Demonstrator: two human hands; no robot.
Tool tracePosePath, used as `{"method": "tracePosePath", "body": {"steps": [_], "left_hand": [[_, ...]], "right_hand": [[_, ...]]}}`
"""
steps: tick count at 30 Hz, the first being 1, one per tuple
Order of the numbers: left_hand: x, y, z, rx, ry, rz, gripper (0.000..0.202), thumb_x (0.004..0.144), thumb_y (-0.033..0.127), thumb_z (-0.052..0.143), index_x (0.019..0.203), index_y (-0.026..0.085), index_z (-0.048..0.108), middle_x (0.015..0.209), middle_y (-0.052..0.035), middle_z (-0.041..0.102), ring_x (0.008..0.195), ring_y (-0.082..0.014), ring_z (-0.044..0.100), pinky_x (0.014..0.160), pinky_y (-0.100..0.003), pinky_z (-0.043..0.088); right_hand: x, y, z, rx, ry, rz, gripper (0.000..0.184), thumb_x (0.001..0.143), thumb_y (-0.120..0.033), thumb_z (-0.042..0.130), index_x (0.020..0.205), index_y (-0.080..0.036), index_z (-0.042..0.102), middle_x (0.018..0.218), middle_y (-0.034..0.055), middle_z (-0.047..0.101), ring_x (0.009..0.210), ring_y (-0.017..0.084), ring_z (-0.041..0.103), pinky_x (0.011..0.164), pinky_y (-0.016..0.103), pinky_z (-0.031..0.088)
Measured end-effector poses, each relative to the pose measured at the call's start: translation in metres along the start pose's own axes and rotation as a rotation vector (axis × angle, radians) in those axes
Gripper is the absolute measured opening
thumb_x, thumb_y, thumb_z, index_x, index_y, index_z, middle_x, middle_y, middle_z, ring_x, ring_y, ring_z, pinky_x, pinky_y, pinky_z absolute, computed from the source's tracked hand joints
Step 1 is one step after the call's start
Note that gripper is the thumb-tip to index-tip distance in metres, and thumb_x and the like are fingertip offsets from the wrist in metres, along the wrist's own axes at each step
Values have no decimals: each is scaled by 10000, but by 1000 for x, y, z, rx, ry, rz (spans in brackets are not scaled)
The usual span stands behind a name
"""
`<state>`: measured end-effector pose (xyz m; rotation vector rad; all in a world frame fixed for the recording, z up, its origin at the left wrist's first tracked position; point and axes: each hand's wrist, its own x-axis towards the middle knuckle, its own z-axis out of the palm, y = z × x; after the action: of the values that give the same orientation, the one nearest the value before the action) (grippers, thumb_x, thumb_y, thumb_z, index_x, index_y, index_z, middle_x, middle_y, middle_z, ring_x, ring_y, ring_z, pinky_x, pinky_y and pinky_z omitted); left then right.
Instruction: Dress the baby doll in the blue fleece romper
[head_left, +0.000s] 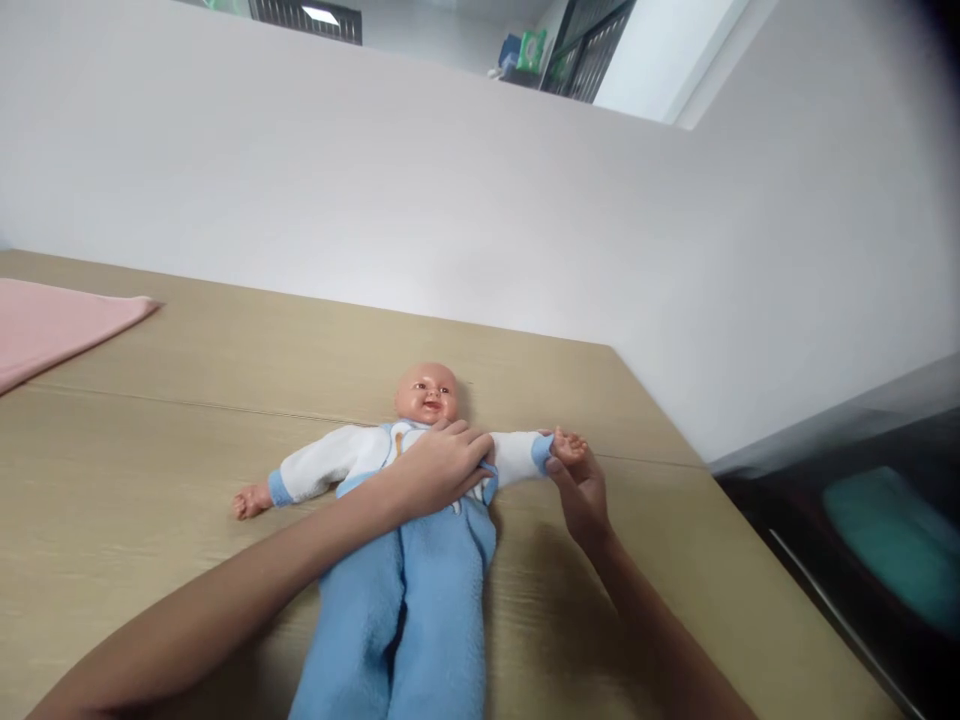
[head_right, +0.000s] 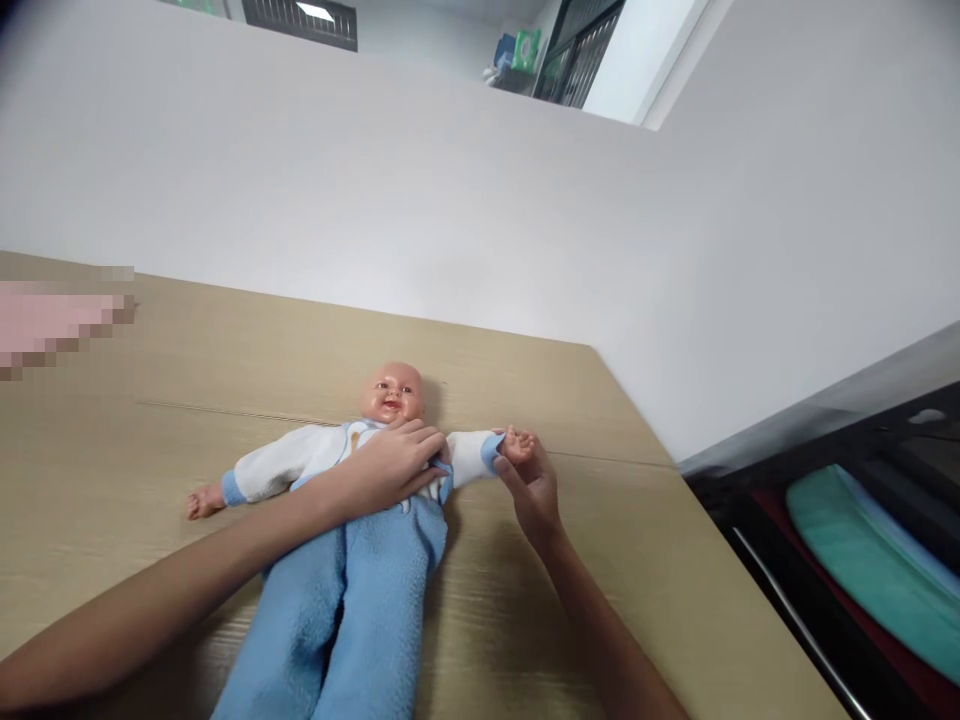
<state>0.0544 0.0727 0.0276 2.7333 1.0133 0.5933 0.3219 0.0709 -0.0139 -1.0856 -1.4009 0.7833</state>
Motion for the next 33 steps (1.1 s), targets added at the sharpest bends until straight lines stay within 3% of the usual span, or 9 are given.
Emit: {"method": "tracePosePath", "body": {"steps": [5, 8, 12, 16, 19, 23, 26, 29, 33], "left_hand": [[-12, -2, -1, -135, 160, 253, 328, 1213, 419, 472, 1253, 213, 724, 1203, -129, 768, 1035, -280, 681, 893, -436, 474], [-16, -3, -3, -197, 193, 342, 369, 1216, 426, 446, 1238, 251, 770, 1183, -125, 799, 1018, -271, 682, 914, -451, 467], [-17, -2, -6, -374, 238, 308, 371, 1194, 478, 506, 1163, 239, 788, 1097, -125, 801, 1013, -264, 700, 924, -440, 486], [-12, -3, -9, -637, 257, 162, 319, 1131, 515, 663, 1074, 214, 752, 1095, -106, 757, 1054, -254, 698, 940, -395, 515], [-8, -8, -8, -734, 247, 52, 308, 1098, 513, 716, 1031, 212, 720, 1089, -84, 714, 1043, -246, 659, 950, -385, 505], [-5, -14, -1, -731, 171, -15, 312, 1108, 520, 684, 1031, 219, 679, 1083, -75, 693, 1049, -253, 620, 961, -395, 474], [-4, -16, 4, -665, 165, -38, 334, 1105, 541, 670, 1015, 221, 642, 1084, -81, 678, 1040, -264, 598, 935, -404, 462], [-5, -16, 8, -571, 153, -41, 250, 1100, 457, 634, 1015, 224, 611, 1131, -99, 679, 1060, -277, 593, 950, -423, 462], [-6, -15, 10, -532, 121, -38, 92, 1031, 316, 595, 1025, 232, 556, 1175, -108, 686, 1083, -281, 614, 975, -435, 474]], "right_hand": [[-3, 4, 35, -9, 32, -110, 426, 901, -596, 884, 935, -283, 596, 983, 23, 624, 988, 264, 668, 966, 439, 589], [-16, 3, 49, -134, -54, -264, 305, 883, -444, 883, 885, -284, 623, 969, 33, 636, 920, 268, 643, 876, 423, 580], [-33, -5, 55, -259, -265, -320, 124, 854, -258, 802, 918, -294, 703, 1069, 89, 691, 974, 315, 676, 856, 445, 592], [-32, -14, 44, -223, -409, -314, 295, 777, -172, 800, 1036, -300, 742, 1174, 99, 688, 1110, 340, 674, 957, 460, 594], [-30, -17, 29, -159, -486, -266, 305, 843, -233, 785, 1137, -313, 761, 1185, 88, 673, 1142, 344, 666, 1030, 487, 575], [-39, -14, 22, 35, -537, -106, 242, 1001, -493, 700, 1120, -305, 796, 1236, 89, 661, 1246, 375, 651, 1166, 553, 509], [-49, -10, 32, 243, -437, 157, 277, 1022, -561, 699, 993, -288, 733, 1145, 72, 668, 1110, 342, 696, 1072, 525, 569], [-53, -5, 45, 380, -279, 374, 349, 1002, -635, 722, 988, -289, 672, 1048, 68, 712, 978, 311, 714, 972, 490, 607], [-55, -1, 50, 278, -123, 364, 464, 900, -714, 828, 1017, -284, 697, 1124, 73, 737, 1108, 309, 693, 1067, 461, 570]]}}
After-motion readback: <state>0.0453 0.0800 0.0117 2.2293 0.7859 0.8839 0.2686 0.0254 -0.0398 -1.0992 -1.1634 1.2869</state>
